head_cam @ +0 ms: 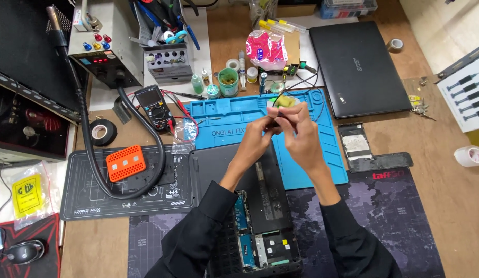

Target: Disassembling a laptop by unscrewing and removing the base cover and internal components.

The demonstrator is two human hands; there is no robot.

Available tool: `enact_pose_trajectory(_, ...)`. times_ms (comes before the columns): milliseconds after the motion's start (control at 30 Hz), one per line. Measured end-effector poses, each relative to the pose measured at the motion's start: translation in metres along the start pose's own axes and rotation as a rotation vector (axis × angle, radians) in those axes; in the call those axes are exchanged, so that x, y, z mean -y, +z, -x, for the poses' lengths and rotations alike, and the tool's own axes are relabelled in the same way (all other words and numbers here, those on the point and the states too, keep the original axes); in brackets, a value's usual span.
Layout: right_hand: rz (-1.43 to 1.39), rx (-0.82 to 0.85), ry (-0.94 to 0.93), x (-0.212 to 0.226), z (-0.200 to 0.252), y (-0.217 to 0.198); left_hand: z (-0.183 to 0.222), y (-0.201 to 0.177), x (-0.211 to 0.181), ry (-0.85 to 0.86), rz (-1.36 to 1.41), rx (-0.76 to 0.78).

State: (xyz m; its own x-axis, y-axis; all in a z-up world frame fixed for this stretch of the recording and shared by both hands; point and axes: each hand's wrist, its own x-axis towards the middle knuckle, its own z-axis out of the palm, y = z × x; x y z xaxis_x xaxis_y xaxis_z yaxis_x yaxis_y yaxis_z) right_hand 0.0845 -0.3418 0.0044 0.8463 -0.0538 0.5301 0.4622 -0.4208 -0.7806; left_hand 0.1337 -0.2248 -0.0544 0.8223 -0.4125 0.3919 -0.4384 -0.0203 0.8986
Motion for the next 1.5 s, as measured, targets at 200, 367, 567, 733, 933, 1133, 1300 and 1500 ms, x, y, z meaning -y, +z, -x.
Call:
enact_pose_trajectory(200, 0.055, -0.061, -0.035, -0.028, 0.004, -0.007, -0.002, -0.007, 0.004, -0.038, 0.036, 0.023)
enact_pose_trajectory(367, -0.065, -0.049, -0.013, -0.009, 0.000, -0.005, 0.000, -0.013, -0.018, -0.038, 0.048, 0.069)
enact_pose_trajectory(567, 0.021, -0.031, -0.046, -0.003, 0.004, 0.001, 0.002, -0.003, 0.027, -0.047, 0.008, -0.025)
enact_pose_trajectory(733, -0.041, -0.094, -0.035, -0.012, 0.004, -0.003, 0.002, -0.016, -0.015, -0.061, 0.081, 0.090)
enact_pose_trajectory(933, 0.063, -0.052, -0.096, -0.015, 0.006, -0.005, 0.004, -0.009, 0.009, -0.059, 0.084, 0.066)
enact_pose_trajectory(1133, -0.080, -0.038, -0.002, -0.001, 0.004, -0.008, 0.009, -0.013, -0.005, -0.039, 0.101, 0.101)
enact_pose_trajectory(1300, 0.019, -0.072, -0.023, -0.027, 0.013, -0.007, 0.011, -0.022, 0.003, -0.051, -0.036, 0.147)
enact_pose_trajectory(1500, 0.005, -0.051, 0.004, -0.003, 0.008, -0.005, 0.027, -0.042, 0.024, -0.201, -0.315, 0.299)
